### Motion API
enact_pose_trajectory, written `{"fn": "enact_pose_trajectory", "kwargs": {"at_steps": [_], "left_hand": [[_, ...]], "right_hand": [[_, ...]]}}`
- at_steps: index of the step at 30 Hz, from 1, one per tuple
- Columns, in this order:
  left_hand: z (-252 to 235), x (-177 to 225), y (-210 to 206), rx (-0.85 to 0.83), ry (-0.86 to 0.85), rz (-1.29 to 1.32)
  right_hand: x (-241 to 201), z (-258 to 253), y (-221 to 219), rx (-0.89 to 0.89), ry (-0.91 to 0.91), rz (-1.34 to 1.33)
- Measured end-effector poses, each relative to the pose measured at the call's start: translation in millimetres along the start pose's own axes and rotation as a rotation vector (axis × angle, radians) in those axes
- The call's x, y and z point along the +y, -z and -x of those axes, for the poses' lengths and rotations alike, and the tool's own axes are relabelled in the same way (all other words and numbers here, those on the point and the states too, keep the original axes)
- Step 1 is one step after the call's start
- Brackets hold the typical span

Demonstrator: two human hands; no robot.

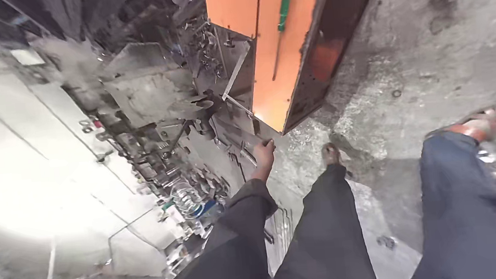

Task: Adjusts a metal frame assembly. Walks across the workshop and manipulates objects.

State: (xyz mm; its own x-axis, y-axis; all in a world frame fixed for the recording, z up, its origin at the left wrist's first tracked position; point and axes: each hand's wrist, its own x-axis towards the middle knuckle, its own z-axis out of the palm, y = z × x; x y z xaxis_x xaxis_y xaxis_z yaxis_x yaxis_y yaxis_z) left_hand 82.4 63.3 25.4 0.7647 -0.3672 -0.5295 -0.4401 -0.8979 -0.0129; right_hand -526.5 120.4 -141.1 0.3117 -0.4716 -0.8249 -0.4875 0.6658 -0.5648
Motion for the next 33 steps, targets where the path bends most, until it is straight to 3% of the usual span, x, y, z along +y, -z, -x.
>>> {"fn": "enact_pose_trajectory", "kwargs": {"at_steps": [3,7,11,16,18,21,24,30,33], "left_hand": [[-55.8,2.7,19.9,0.108,-0.055,0.075],[-130.9,6.2,35.5,0.190,-0.085,0.266],[-161.2,-15.2,34.8,0.107,-0.184,0.393],[-187.7,-44.8,37.2,0.063,-0.582,0.371],[-198.4,-52.0,47.6,-0.061,-0.613,0.358],[-212.2,-61.8,65.2,-0.350,-0.423,0.546],[-212.5,-68.5,72.8,-0.504,-0.319,0.778],[-216.0,-51.3,57.0,-0.328,-0.185,0.781],[-209.1,-46.4,63.7,-0.371,-0.077,0.649]], "right_hand": [[-84.6,13.8,-43.9,0.091,-0.025,0.069],[-195.1,5.8,-138.1,0.130,0.102,0.345],[-329.7,-48.0,-248.3,0.105,0.335,0.493],[-450.0,-138.1,-370.9,0.119,0.545,0.658],[-470.8,-164.9,-401.4,0.132,0.629,0.707],[-494.1,-180.2,-421.3,0.039,0.521,0.826],[-496.1,-190.6,-419.6,0.038,0.519,0.880],[-512.8,-212.2,-400.6,-0.035,0.634,0.951],[-518.7,-221.0,-390.5,-0.151,0.682,1.017]]}}
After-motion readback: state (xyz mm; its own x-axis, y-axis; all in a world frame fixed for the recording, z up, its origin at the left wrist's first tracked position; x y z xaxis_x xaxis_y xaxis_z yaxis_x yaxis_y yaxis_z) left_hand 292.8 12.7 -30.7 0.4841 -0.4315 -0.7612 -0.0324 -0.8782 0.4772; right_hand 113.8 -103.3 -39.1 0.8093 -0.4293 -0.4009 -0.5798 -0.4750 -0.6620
